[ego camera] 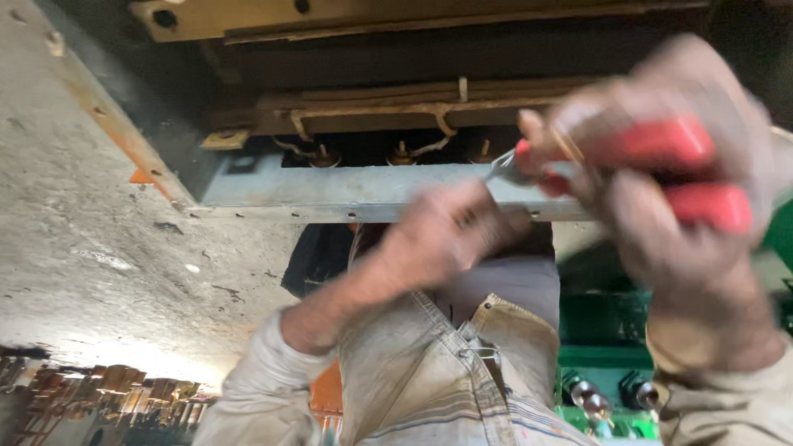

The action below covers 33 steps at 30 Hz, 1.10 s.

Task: The person works inside an open metal electrical enclosure, using red-handled pliers to grip, bend and position wires and small components, and uses their hands to route and press insulated wiring along the enclosure's internal rails while fitting parts into place.

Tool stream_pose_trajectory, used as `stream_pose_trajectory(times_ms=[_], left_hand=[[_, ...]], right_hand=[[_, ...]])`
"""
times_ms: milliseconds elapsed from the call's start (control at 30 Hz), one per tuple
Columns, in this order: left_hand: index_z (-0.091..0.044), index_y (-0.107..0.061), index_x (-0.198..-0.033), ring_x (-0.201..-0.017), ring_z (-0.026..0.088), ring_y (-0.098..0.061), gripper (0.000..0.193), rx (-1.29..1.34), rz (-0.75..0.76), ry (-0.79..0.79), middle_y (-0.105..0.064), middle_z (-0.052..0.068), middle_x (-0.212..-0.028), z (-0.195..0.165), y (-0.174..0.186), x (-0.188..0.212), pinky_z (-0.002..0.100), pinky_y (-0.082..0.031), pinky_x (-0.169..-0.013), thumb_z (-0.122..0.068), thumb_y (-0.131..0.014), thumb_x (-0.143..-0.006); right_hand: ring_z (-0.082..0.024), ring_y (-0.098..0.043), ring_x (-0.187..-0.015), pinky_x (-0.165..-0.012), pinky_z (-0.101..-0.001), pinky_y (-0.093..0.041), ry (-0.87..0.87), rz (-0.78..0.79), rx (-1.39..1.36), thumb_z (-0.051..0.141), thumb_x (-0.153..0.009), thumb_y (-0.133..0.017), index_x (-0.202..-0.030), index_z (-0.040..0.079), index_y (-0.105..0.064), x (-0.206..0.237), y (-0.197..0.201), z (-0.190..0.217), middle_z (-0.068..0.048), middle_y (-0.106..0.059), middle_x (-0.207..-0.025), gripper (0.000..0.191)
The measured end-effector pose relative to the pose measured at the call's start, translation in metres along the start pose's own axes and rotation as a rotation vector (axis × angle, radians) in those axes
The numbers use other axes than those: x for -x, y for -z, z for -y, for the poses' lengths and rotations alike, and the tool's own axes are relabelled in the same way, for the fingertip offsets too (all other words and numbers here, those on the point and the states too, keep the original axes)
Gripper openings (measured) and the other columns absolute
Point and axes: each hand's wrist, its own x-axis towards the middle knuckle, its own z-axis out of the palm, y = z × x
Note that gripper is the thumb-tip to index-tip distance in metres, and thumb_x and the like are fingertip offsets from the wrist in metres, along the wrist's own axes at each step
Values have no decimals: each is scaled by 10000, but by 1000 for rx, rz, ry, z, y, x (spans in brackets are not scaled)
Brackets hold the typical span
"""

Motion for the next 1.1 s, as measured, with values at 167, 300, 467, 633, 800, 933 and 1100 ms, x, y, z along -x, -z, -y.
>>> stream_pose_trajectory(times_ms=[167,300,467,633,800,933,1100], left_hand=[[4,-638,-1268,-1020,102,-644,459,210,-46,-270,-677,46,-1115,15,46,-56,269,-574,-922,-428,-555,-1140],[-2,-681,-1203,-1020,97,-610,438,465,168,-126,-678,13,-1092,44,31,-94,291,-555,-958,-416,-543,-1162],[-51,-628,-1188,-899,95,-609,451,647,69,-2,-658,0,-984,60,21,-93,292,-564,-816,-484,-582,-1070],[-96,-573,-1310,-994,125,-679,448,700,65,-57,-706,28,-1053,56,25,-80,293,-578,-859,-469,-599,-1062],[-62,-566,-1305,-1209,230,-727,391,815,87,-30,-687,51,-1182,64,21,-77,360,-623,-992,-367,-647,-1074],[-37,-586,-1281,-1177,225,-707,366,803,47,17,-678,70,-1185,74,21,-74,362,-612,-999,-323,-667,-1068],[-37,-600,-1285,-1150,208,-723,387,815,42,69,-695,61,-1188,76,21,-73,351,-611,-1003,-312,-676,-1023]], right_hand=[[-136,-681,-721,-713,-300,-604,-312,186,-433,111,-975,-598,-1034,-10,-649,-60,13,-54,-81,-660,-903,143],[-135,-685,-730,-704,-296,-603,-386,244,-600,151,-985,-605,-1042,5,-656,-58,26,-104,-75,-667,-902,165],[-135,-690,-741,-692,-291,-602,-451,271,-581,202,-998,-613,-1051,23,-666,-56,19,-121,-68,-675,-900,195],[-134,-694,-752,-681,-286,-601,-503,267,-550,253,-1010,-621,-1060,41,-675,-63,11,-117,-61,-684,-899,225],[-134,-699,-762,-669,-280,-600,-533,261,-534,304,-1023,-629,-1070,58,-684,-70,4,-128,-53,-692,-898,256],[-134,-703,-771,-660,-276,-599,-562,262,-541,345,-1033,-635,-1077,73,-691,-76,-4,-135,-48,-699,-897,281],[-158,-699,-817,-715,-300,-597,-567,204,-579,314,-1092,-673,-1127,35,-690,-81,-16,-141,-71,-707,-972,281]])
